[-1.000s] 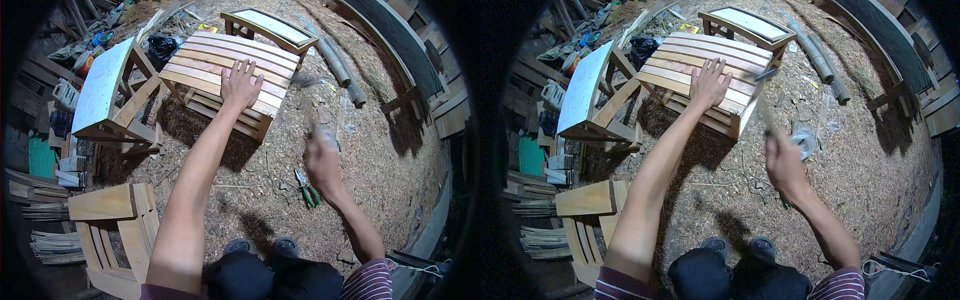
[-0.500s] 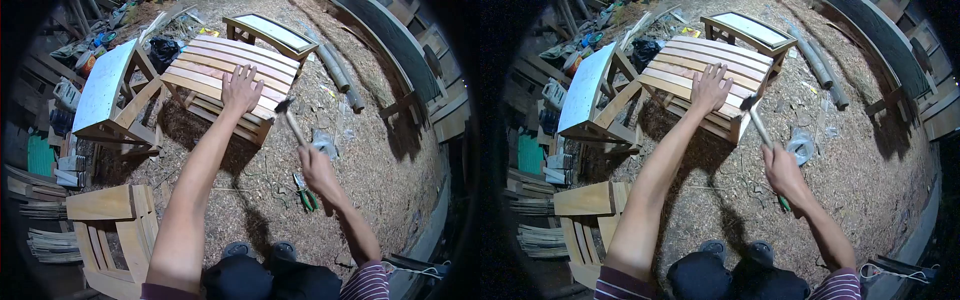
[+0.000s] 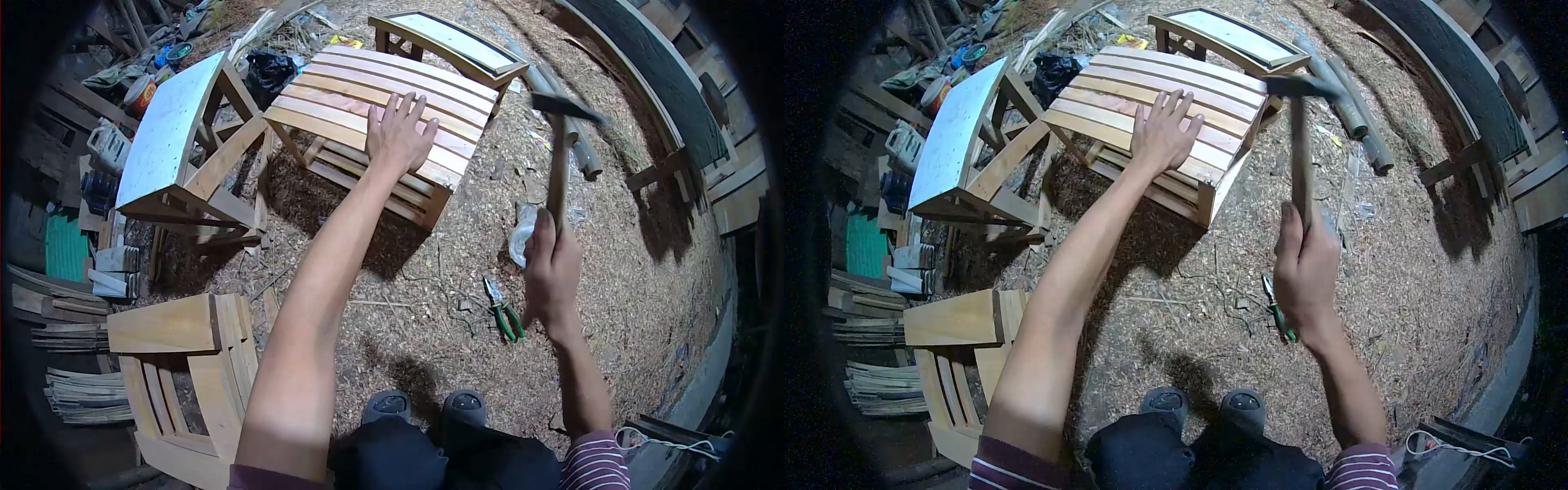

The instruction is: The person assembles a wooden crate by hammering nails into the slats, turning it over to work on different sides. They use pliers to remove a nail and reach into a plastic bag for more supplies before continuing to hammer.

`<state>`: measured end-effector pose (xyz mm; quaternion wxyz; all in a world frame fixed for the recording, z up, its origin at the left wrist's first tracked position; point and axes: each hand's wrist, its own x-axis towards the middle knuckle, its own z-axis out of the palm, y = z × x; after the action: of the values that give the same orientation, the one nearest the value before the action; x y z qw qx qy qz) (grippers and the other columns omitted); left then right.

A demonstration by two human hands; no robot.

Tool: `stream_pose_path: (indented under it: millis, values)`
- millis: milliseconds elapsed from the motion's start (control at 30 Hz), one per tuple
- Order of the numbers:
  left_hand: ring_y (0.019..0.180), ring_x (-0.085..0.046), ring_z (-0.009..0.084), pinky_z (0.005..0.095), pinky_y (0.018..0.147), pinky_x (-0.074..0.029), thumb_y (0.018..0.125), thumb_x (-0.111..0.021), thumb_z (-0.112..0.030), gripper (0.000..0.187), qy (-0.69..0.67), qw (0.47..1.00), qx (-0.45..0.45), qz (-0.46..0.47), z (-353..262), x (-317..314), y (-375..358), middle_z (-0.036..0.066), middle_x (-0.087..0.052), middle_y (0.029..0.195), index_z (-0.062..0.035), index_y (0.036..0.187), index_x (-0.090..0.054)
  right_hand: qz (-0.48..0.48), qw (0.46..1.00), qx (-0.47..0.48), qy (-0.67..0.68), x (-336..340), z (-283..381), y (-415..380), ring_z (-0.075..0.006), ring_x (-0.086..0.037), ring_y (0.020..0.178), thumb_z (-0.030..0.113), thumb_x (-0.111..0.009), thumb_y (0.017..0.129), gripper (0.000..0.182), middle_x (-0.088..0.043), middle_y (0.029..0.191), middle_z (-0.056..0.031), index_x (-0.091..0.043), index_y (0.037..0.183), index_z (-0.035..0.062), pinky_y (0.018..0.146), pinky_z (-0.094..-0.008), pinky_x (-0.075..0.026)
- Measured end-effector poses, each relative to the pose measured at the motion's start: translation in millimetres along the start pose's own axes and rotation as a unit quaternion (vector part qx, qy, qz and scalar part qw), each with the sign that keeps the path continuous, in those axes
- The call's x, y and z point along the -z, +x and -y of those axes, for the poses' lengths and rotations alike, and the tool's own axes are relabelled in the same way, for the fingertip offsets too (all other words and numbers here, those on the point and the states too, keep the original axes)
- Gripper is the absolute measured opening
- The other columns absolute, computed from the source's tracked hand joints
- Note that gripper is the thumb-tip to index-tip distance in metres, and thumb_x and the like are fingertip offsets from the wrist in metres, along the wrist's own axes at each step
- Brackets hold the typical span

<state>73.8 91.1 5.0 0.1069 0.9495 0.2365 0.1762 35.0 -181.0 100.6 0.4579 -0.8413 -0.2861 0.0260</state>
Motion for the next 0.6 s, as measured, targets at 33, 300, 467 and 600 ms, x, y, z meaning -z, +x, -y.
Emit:
stream_pose_path:
  millis: [33, 300, 467, 600]
  values:
    - [0.141, -0.021, 0.0247, 0.0521, 0.113, -0.013, 0.095, -0.030, -0.048, 0.059, 0.000, 1.000, 0.000, 0.002, 1.3, -0.4, -0.5, 0.004, -0.028, 0.151, -0.0168, 0.145, -0.032, -0.051, 0.997, 0.051, -0.011, -11.9, -13.4, -10.0, -0.0205, -0.050, 0.048, 0.022, -0.044, 0.098, 0.029, -0.054, 0.058, -0.0120, -0.056, 0.103, -0.0048, 0.045, -0.0384, -0.038]
    - [0.140, -0.022, 0.0242, 0.0507, 0.113, -0.012, 0.094, -0.031, -0.049, 0.059, -0.005, 1.000, -0.003, -0.012, 0.6, -3.8, 1.4, 0.004, -0.030, 0.150, -0.0171, 0.144, -0.034, 0.117, 0.983, -0.123, -0.072, 4.5, -3.8, -0.7, -0.0327, -0.052, 0.047, 0.021, -0.046, 0.097, 0.026, -0.054, 0.056, -0.0181, -0.056, 0.099, -0.0025, 0.048, -0.0438, -0.040]
    - [0.140, -0.023, 0.0244, 0.0509, 0.113, -0.012, 0.094, -0.032, -0.049, 0.059, -0.021, 1.000, -0.003, -0.015, 2.7, -2.1, -0.5, 0.004, -0.032, 0.150, -0.0177, 0.144, -0.035, 0.186, 0.966, -0.036, -0.178, -16.5, -40.9, -10.7, -0.0319, -0.056, 0.054, 0.020, -0.045, 0.097, 0.025, -0.055, 0.060, -0.0216, -0.054, 0.098, -0.0037, 0.053, -0.0437, -0.042]
    - [0.140, -0.023, 0.0246, 0.0508, 0.114, -0.011, 0.094, -0.032, -0.048, 0.058, 0.007, 1.000, -0.009, -0.021, 2.9, -5.4, 2.1, 0.004, -0.031, 0.150, -0.0174, 0.144, -0.035, 0.162, 0.970, -0.149, -0.100, 3.6, 0.3, 8.0, -0.0263, -0.056, 0.050, 0.021, -0.045, 0.097, 0.026, -0.055, 0.058, -0.0193, -0.054, 0.100, -0.0030, 0.050, -0.0440, -0.040]
